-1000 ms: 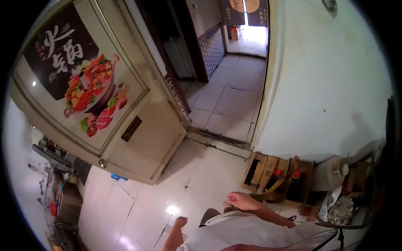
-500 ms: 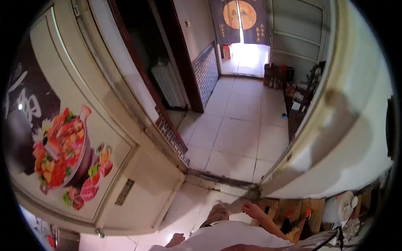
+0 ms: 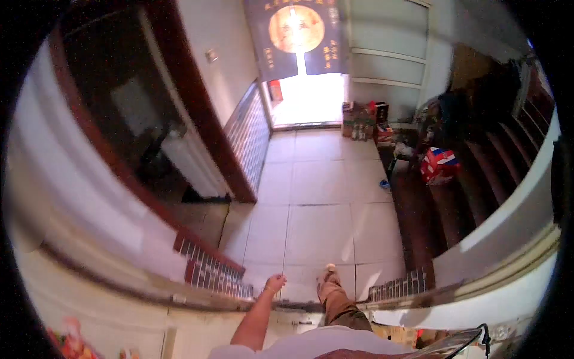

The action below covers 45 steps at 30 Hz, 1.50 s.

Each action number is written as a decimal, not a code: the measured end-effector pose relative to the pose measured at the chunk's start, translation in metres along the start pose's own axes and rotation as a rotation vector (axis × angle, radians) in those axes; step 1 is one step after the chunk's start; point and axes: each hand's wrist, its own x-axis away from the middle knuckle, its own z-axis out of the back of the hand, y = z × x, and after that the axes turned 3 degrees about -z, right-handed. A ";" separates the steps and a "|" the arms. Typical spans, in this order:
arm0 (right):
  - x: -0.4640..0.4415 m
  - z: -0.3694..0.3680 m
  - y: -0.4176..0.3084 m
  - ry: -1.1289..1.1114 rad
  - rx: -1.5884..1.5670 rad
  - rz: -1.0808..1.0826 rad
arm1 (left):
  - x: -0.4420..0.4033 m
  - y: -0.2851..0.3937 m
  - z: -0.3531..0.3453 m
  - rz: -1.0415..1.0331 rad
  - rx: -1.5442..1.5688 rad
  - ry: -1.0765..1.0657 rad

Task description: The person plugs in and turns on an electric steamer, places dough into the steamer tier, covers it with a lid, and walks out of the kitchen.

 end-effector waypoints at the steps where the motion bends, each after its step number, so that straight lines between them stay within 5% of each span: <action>1: 0.000 -0.011 -0.017 -0.006 -0.004 -0.027 | -0.041 -0.021 0.003 -0.015 -0.118 -0.089; 4: -0.013 -0.047 -0.095 -0.043 0.021 -0.041 | -0.072 -0.004 -0.001 -0.084 -0.562 -0.154; 5: -0.012 -0.062 -0.132 -0.063 0.041 -0.016 | -0.094 -0.044 0.013 -0.017 -0.621 -0.169; 6: -0.016 -0.076 -0.165 -0.094 0.051 0.037 | -0.088 -0.036 0.035 0.232 -0.703 -0.420; 7: -0.027 -0.090 -0.201 -0.145 0.053 0.131 | -0.083 -0.029 0.055 0.370 -0.664 -0.572; 9: -0.068 -0.115 -0.301 -0.381 -0.095 0.587 | -0.043 -0.024 0.099 0.535 0.449 -0.339; 10: -0.082 -0.123 -0.349 -0.428 -0.105 0.714 | -0.054 -0.014 0.119 0.575 0.196 -0.147; 13: -0.105 -0.166 -0.571 0.218 1.109 0.728 | -0.094 0.040 0.147 0.669 -0.085 0.111; 14: -0.206 -0.183 -0.608 0.150 0.521 0.795 | -0.114 0.056 0.152 0.653 -0.087 0.128; 17: -0.104 -0.230 -0.776 -0.327 -0.222 0.439 | -0.186 0.090 0.157 0.614 -0.089 0.110; 20: -0.059 -0.286 -0.881 -0.168 -0.173 0.622 | -0.273 0.119 0.157 0.596 -0.123 0.034; 24: -0.096 -0.333 -0.931 -0.226 -0.026 0.816 | -0.407 0.166 0.174 0.582 -0.205 -0.082; 26: -0.157 -0.342 -0.926 -0.233 -0.138 0.327 | -0.483 0.194 0.188 0.567 -0.254 -0.122; 28: -0.212 -0.326 -0.887 -0.229 -0.183 0.145 | -0.568 0.219 0.204 0.535 -0.352 -0.155; 32: -0.130 -0.308 -0.897 -0.040 -0.160 -0.024 | -0.772 0.285 0.224 0.367 -0.591 -0.123; 34: -0.118 -0.314 -0.915 -0.017 -0.193 -0.072 | -0.878 0.322 0.208 0.223 -0.397 0.043; 35: -0.119 -0.318 -0.930 -0.014 -0.200 -0.090 | -0.917 0.368 0.182 0.146 -0.601 -0.019; 42: -0.181 -0.359 -1.144 -0.040 -0.153 -0.108 | -1.143 0.506 0.059 -0.010 0.014 -0.282; 45: -0.240 -0.368 -1.294 -0.018 -0.072 -0.014 | -1.182 0.540 0.061 0.041 -0.228 -0.440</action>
